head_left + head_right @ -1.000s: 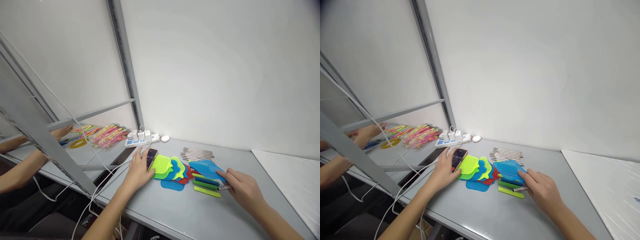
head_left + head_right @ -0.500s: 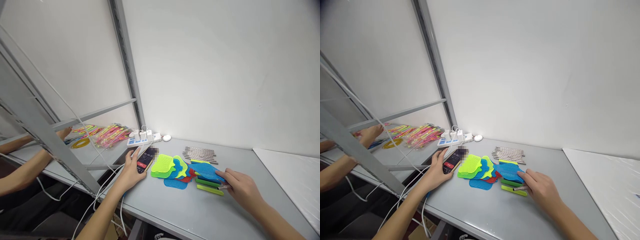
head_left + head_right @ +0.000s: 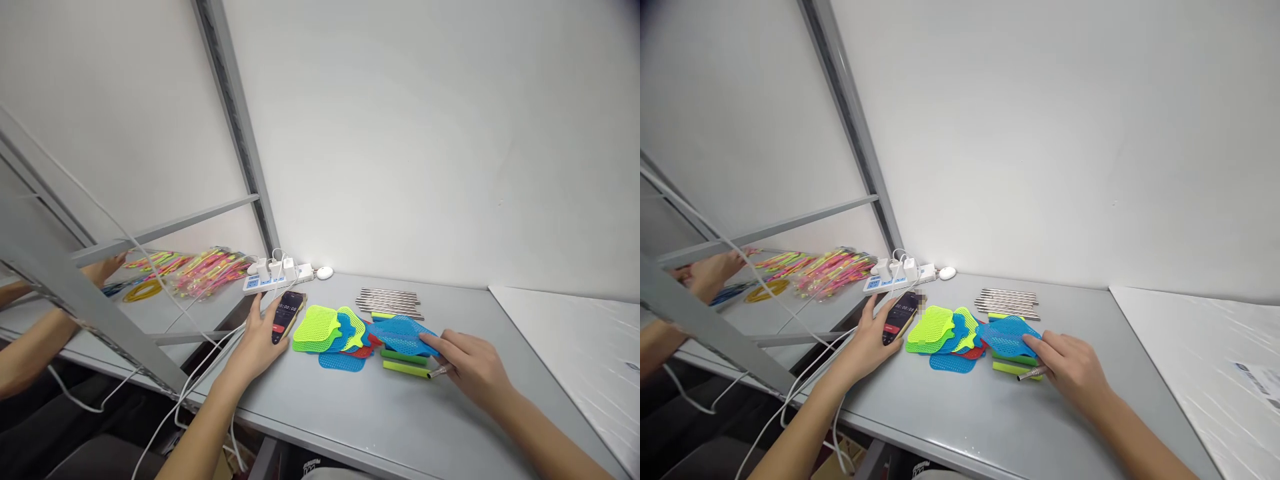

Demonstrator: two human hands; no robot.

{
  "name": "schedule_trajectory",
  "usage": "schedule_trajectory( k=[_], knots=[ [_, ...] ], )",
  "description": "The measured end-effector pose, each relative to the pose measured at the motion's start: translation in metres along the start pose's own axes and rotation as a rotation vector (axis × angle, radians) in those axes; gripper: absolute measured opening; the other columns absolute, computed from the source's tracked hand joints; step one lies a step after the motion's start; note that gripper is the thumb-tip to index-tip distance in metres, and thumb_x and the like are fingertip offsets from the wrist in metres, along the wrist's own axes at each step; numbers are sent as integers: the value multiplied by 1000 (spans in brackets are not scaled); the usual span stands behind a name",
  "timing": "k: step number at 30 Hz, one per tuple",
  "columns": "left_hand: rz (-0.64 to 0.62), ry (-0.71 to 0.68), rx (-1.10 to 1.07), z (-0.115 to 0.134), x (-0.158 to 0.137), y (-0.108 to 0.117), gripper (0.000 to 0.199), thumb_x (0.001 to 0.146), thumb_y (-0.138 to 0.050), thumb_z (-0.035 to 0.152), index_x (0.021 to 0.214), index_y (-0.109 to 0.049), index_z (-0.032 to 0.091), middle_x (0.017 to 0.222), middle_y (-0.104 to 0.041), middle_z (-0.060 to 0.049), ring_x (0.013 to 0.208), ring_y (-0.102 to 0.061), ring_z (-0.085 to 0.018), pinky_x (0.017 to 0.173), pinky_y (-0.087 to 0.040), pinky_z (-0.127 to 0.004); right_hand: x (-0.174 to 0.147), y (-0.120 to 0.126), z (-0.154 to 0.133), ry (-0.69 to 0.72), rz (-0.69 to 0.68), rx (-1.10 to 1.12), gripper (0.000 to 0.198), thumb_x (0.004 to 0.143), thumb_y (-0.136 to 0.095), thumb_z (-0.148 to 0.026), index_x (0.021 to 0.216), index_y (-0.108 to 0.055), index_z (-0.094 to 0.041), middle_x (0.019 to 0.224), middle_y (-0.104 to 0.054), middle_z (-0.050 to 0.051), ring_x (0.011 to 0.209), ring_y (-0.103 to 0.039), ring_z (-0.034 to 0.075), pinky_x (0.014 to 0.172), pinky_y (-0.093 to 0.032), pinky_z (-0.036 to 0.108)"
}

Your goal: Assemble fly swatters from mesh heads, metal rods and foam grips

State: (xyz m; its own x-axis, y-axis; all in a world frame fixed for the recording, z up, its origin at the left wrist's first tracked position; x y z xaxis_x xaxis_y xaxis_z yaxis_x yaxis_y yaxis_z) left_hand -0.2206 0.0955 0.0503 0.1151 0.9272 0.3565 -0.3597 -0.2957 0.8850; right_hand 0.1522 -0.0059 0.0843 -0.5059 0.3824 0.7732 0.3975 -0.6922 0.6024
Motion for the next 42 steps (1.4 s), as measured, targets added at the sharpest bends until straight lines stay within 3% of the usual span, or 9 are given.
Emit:
schedule_trajectory(
  k=[9, 13, 16, 18, 22, 25, 30, 36, 42],
  knots=[
    [13, 30, 23, 11, 6, 2, 74, 78, -63, 32, 145, -34, 20, 155, -7, -18, 142, -20, -43, 109, -32, -54, -1, 2, 0, 2, -5, 34, 26, 87, -52, -3, 107, -63, -16, 64, -50, -2, 54, -34, 12, 51, -25, 25],
    [158, -39, -1, 52, 6, 21, 54, 79, -58, 24, 132, -50, 20, 151, -27, -17, 139, -26, -41, 109, -28, -58, 0, 6, 0, -15, 26, 69, 32, 86, -53, -2, 113, -62, -16, 61, -50, -2, 53, -35, 12, 50, -25, 25],
    [177, -126, -426, 120, 9, 18, 35, 86, -53, 27, 121, -56, 23, 136, -47, -12, 128, -45, -30, 108, -35, -48, 3, 9, -1, -30, 30, 125, 45, 87, -52, -1, 129, -55, -17, 69, -60, 1, 56, -41, 12, 53, -30, 24],
    [-30, -49, -895, 166, 16, -7, 39, 87, -55, 37, 124, -51, 25, 126, -56, -10, 110, -58, -25, 93, -48, -42, 5, 11, -2, -29, 34, 158, 54, 88, -50, -1, 139, -47, -18, 82, -67, 4, 62, -48, 12, 56, -34, 24],
    [-405, 280, -1822, 238, 21, -50, 51, 85, -50, 61, 118, -54, 22, 110, -65, -9, 99, -65, -26, 88, -50, -43, 7, 17, 6, -60, 70, 118, 61, 89, -48, -1, 145, -40, -22, 92, -70, 6, 67, -54, 12, 59, -37, 24],
    [-614, 269, -2128, 271, 16, -58, 66, 80, -50, 71, 113, -62, 15, 110, -68, -14, 109, -61, -33, 95, -46, -48, 7, 18, 16, -112, 68, 18, 60, 90, -46, -2, 145, -41, -26, 87, -70, 3, 62, -53, 11, 58, -36, 24],
    [-460, 332, -2001, 263, 3, -83, 31, 81, -70, 39, 103, -67, 18, 109, -71, -9, 104, -65, -27, 94, -48, -44, 5, -4, 26, -195, -129, -107, 59, 93, -37, -5, 148, -35, -27, 76, -65, 0, 55, -51, 10, 54, -35, 23],
    [-303, 429, -2023, 244, 5, -91, 30, 87, -63, 43, 97, -68, 15, 105, -71, -10, 100, -67, -28, 89, -52, -47, -5, -19, 49, -532, -227, 40, 65, 96, -46, -37, 151, -17, -17, 76, -62, 0, 51, -57, 13, 46, -37, 23],
    [-285, 401, -2008, 244, 6, -80, 35, 88, -60, 45, 100, -69, 13, 112, -70, -12, 106, -65, -30, 94, -50, -50, -5, -23, 48, -586, -295, 125, 33, 100, -36, -35, 128, -45, -21, 85, -66, 2, 60, -61, 15, 52, -41, 25]
  ],
)
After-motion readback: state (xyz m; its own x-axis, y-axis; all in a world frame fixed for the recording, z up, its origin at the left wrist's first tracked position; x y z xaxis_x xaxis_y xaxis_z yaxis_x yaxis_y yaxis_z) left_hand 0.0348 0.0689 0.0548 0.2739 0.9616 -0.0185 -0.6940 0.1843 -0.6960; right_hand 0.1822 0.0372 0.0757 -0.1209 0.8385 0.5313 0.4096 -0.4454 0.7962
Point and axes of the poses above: each hand's wrist, its own x-axis towards the middle knuckle, its own y-axis out of the back of the hand, z = x × y, the point moved 8 cm from there along x, towards the middle knuckle
